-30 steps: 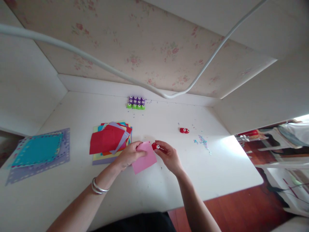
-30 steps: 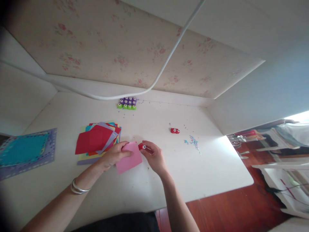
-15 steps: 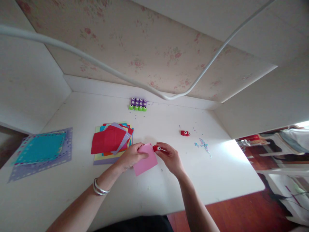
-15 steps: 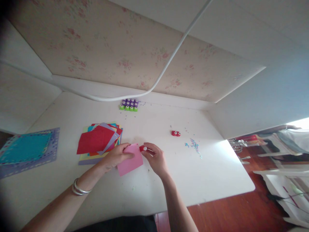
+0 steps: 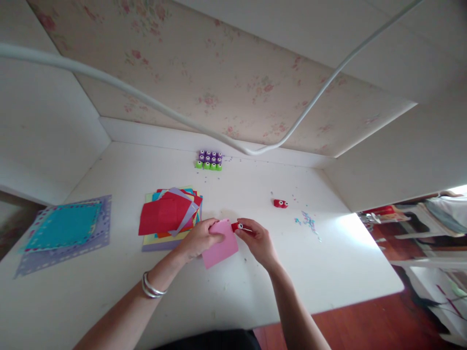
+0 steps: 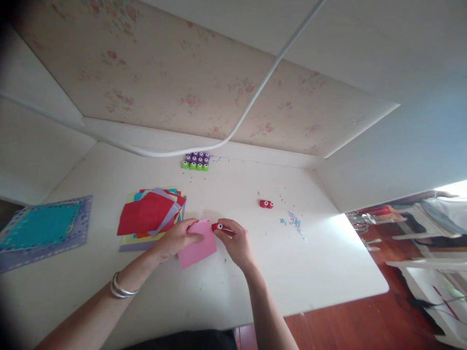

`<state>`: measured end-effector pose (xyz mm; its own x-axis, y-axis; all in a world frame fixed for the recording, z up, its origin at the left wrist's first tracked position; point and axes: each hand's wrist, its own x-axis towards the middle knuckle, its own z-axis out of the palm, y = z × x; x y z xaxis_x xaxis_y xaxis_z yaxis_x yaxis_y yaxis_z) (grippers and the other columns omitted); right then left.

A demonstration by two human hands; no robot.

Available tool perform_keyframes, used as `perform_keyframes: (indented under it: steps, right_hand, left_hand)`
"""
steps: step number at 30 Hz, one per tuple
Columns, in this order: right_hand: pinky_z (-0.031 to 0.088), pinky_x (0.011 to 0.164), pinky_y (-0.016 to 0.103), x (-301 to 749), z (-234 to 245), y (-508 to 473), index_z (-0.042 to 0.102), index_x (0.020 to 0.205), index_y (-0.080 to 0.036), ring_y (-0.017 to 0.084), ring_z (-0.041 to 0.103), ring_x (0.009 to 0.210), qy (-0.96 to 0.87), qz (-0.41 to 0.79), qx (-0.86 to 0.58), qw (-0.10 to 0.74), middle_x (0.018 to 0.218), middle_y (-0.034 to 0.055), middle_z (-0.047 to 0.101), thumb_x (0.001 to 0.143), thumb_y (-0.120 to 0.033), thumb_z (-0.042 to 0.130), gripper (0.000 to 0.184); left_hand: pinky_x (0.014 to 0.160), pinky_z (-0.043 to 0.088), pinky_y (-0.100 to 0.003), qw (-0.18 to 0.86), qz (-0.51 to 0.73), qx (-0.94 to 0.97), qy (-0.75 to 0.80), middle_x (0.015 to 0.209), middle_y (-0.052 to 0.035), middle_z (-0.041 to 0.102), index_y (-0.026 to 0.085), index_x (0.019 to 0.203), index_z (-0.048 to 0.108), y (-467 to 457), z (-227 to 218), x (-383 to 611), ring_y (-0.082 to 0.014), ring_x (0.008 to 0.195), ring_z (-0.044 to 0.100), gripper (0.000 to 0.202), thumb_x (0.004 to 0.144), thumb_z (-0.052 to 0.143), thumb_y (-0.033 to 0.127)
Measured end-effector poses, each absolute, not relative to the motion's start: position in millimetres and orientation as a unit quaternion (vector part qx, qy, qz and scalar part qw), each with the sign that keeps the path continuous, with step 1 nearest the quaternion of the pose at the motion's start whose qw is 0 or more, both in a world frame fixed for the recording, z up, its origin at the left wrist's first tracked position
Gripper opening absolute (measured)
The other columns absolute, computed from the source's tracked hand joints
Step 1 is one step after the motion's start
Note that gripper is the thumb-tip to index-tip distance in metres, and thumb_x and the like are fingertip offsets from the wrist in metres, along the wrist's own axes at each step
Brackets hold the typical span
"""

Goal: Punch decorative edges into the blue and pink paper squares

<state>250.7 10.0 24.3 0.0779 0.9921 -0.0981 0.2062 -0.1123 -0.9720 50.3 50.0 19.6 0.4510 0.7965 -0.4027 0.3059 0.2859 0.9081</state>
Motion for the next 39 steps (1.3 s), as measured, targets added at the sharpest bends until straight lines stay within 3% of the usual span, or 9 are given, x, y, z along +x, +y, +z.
perform_keyframes:
  steps: [18,27,33,36,39]
  right_hand:
    - [0.058,0.084,0.035,249,21,9,0.073,0.099,-0.021,0.019,0.068,0.089,-0.548,0.429,-0.59,0.411,0.108,0.0075,0.068,0.079,-0.031,0.07,0.023]
    - [0.058,0.076,0.035,255,21,3,0.074,0.101,-0.023,0.021,0.067,0.087,-0.626,0.367,-0.594,0.347,0.11,0.008,0.069,0.083,-0.03,0.065,0.021]
    - [0.054,0.091,0.042,259,20,-2,0.073,0.107,-0.028,0.025,0.066,0.098,-0.645,0.348,-0.599,0.323,0.112,0.0055,0.071,0.082,-0.032,0.067,0.026]
    - [0.051,0.097,0.043,261,21,-2,0.074,0.107,-0.029,0.025,0.065,0.105,-0.651,0.337,-0.6,0.32,0.112,0.0039,0.071,0.085,-0.035,0.065,0.025]
    - [0.049,0.099,0.042,263,21,-1,0.074,0.106,-0.03,0.025,0.064,0.108,-0.649,0.334,-0.605,0.319,0.111,0.0022,0.072,0.088,-0.037,0.06,0.023]
  left_hand:
    - [0.056,0.042,-0.023,0.576,0.199,0.638,0.471,0.082,-0.0008,0.067,0.018,0.093,0.062,50,20,53,-0.0179,0.071,0.063,0.021,0.074,0.058,0.027]
    - [0.087,0.045,-0.033,0.474,0.205,0.71,0.478,0.11,-0.0081,0.067,0.021,0.119,0.057,38,8,66,-0.0259,0.1,0.064,0.039,0.079,0.059,0.021]
    - [0.099,0.041,-0.047,0.215,0.246,0.815,0.478,0.128,-0.0167,0.052,0.016,0.138,0.041,16,10,71,-0.0318,0.119,0.049,0.058,0.087,0.059,0.038]
    - [0.107,0.032,-0.053,0.164,0.247,0.836,0.463,0.135,-0.0156,0.049,0.018,0.135,0.048,5,21,64,-0.0338,0.127,0.042,0.051,0.09,0.055,0.04]
    - [0.114,0.023,-0.052,0.164,0.231,0.86,0.425,0.133,-0.0108,0.055,0.021,0.122,0.06,-4,25,52,-0.0292,0.129,0.043,0.033,0.094,0.049,0.034]
